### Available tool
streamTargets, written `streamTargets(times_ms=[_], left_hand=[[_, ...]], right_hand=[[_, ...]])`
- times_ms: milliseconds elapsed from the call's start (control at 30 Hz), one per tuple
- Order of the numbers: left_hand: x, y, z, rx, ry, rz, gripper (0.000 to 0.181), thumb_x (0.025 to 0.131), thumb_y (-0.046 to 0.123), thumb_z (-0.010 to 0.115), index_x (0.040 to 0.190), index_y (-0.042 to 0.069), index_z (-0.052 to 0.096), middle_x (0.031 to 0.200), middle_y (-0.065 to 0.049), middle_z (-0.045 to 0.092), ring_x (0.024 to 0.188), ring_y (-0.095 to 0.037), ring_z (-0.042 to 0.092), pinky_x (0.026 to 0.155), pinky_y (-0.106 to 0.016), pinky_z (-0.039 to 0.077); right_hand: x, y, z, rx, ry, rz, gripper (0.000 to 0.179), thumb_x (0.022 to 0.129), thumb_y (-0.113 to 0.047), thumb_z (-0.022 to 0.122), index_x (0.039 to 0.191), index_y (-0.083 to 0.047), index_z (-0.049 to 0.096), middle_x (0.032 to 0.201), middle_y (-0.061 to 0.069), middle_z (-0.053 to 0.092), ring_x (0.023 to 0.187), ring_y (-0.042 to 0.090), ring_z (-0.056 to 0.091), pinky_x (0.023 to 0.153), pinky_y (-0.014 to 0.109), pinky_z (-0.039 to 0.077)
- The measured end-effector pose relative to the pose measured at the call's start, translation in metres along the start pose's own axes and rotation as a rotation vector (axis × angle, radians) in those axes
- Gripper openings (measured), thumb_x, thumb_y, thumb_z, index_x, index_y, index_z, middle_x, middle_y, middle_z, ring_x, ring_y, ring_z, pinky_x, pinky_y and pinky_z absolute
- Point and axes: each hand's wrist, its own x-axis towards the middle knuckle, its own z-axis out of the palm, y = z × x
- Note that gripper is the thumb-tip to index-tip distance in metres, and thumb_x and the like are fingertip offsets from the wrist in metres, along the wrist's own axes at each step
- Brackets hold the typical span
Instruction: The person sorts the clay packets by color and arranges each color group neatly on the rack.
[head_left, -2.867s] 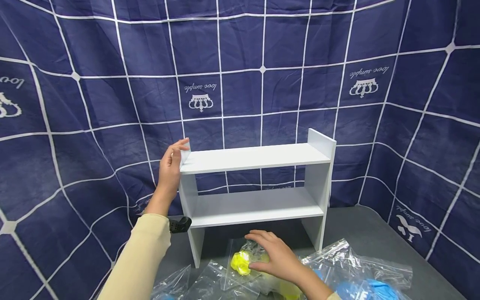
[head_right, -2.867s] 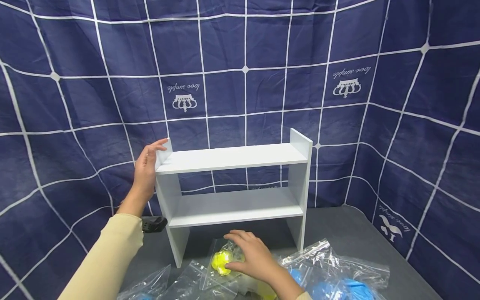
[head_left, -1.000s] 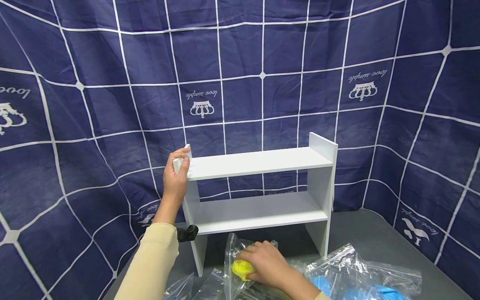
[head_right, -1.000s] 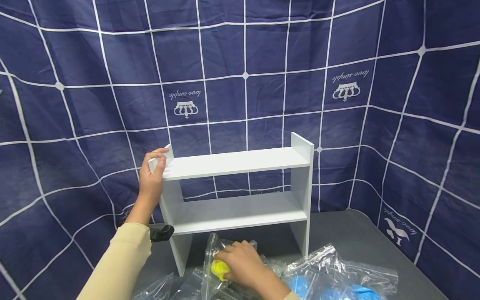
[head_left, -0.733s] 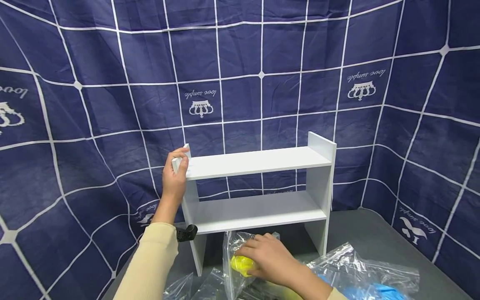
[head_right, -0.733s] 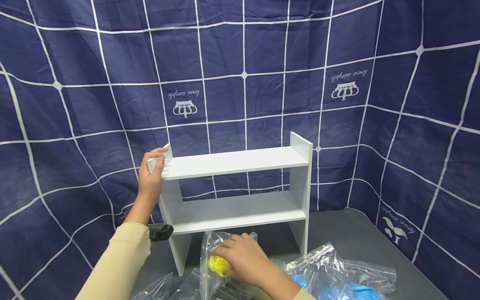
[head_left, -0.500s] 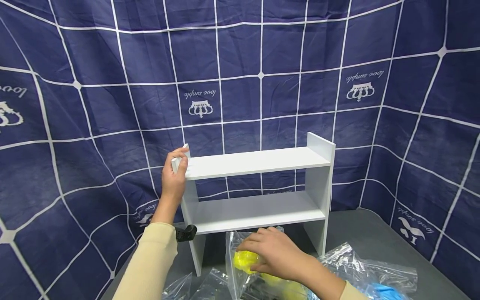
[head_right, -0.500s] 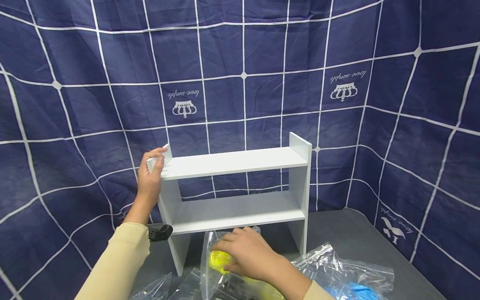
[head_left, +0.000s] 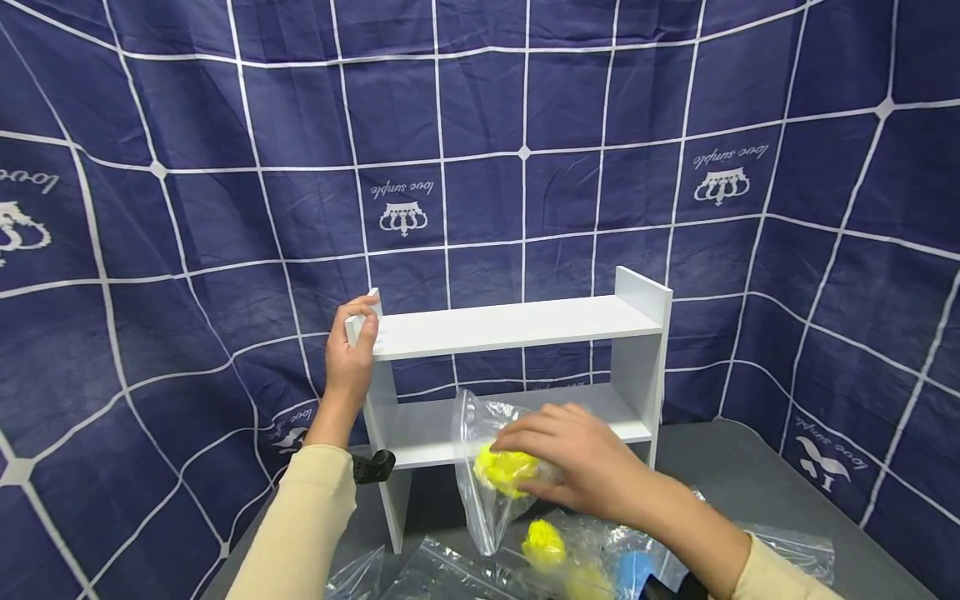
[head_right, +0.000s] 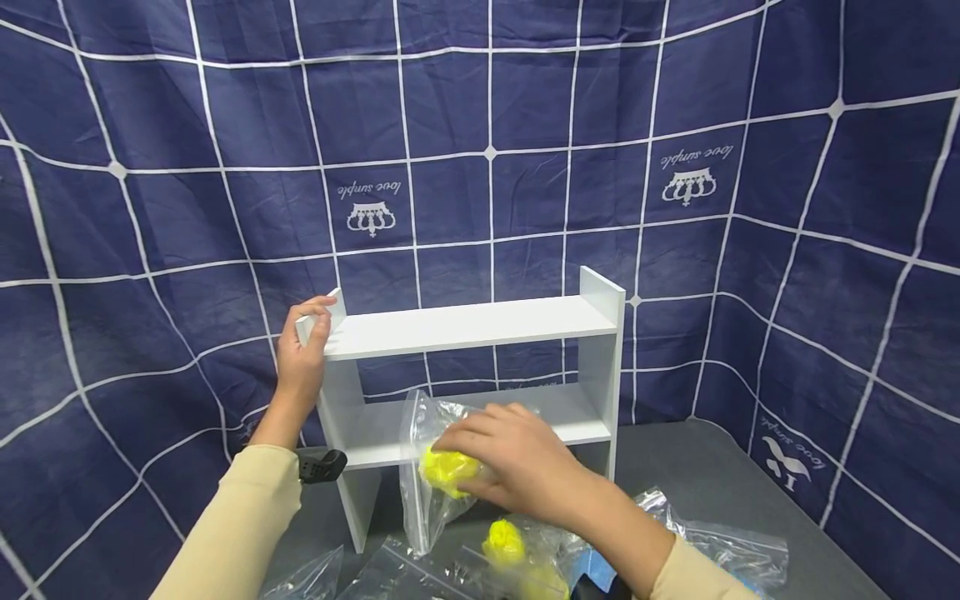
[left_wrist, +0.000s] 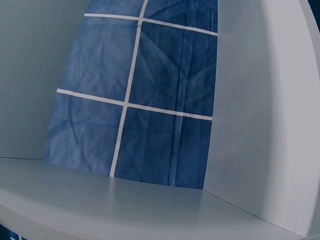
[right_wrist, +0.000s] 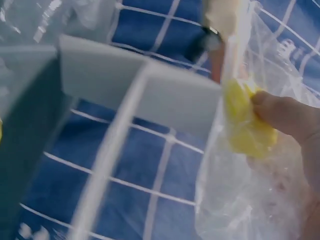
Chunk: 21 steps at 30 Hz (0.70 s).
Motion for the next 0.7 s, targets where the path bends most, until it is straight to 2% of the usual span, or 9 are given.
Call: streamTargets(times_ms=[100,200,367,533,700], left_hand=[[0.000,0.000,0.000,-0.002,-0.001,-0.005,0.018,0.092,0.003,0.050,0.098,-0.014,0.049,0.126,-0.031,0.054,0.130,-0.036,0.046,0.104,-0.016,0.033],[0.000,0.000,-0.001,0.007,-0.003,-0.003,0.018,0.092,0.003,0.051,0.098,-0.014,0.050,0.126,-0.031,0.055,0.130,-0.036,0.046,0.104,-0.016,0.033],[0.003,0.000,0.000,0.020,-0.007,0.003,0.019,0.092,0.004,0.051,0.098,-0.013,0.049,0.127,-0.029,0.055,0.130,-0.035,0.046,0.106,-0.018,0.031],[0.003,-0.001,-0.001,0.020,0.002,0.008,0.018,0.092,0.003,0.051,0.098,-0.013,0.050,0.125,-0.029,0.056,0.130,-0.035,0.047,0.106,-0.019,0.032],[0.001,-0.003,0.000,-0.006,0.001,0.018,0.017,0.092,0.001,0.050,0.098,-0.015,0.049,0.125,-0.032,0.055,0.129,-0.038,0.047,0.105,-0.019,0.033]], right_hand=[[0.013,0.014,-0.023,-0.018,0.078,0.022,0.049,0.075,-0.030,0.079,0.121,-0.023,0.063,0.120,-0.008,0.067,0.104,0.010,0.061,0.084,0.031,0.049],[0.026,0.032,-0.043,-0.026,0.137,0.077,0.049,0.075,-0.025,0.079,0.121,-0.020,0.064,0.121,-0.004,0.067,0.105,0.015,0.062,0.087,0.035,0.048],[0.039,0.067,-0.062,-0.034,0.196,0.227,0.047,0.077,-0.019,0.078,0.122,-0.017,0.063,0.120,0.001,0.068,0.106,0.021,0.061,0.088,0.039,0.046],[0.041,0.100,-0.064,-0.061,0.183,0.370,0.048,0.080,-0.019,0.076,0.125,-0.015,0.061,0.119,0.006,0.068,0.110,0.027,0.061,0.091,0.044,0.047],[0.037,0.122,-0.060,-0.103,0.119,0.519,0.050,0.082,-0.023,0.074,0.128,-0.016,0.059,0.125,0.009,0.065,0.116,0.032,0.057,0.094,0.049,0.046]])
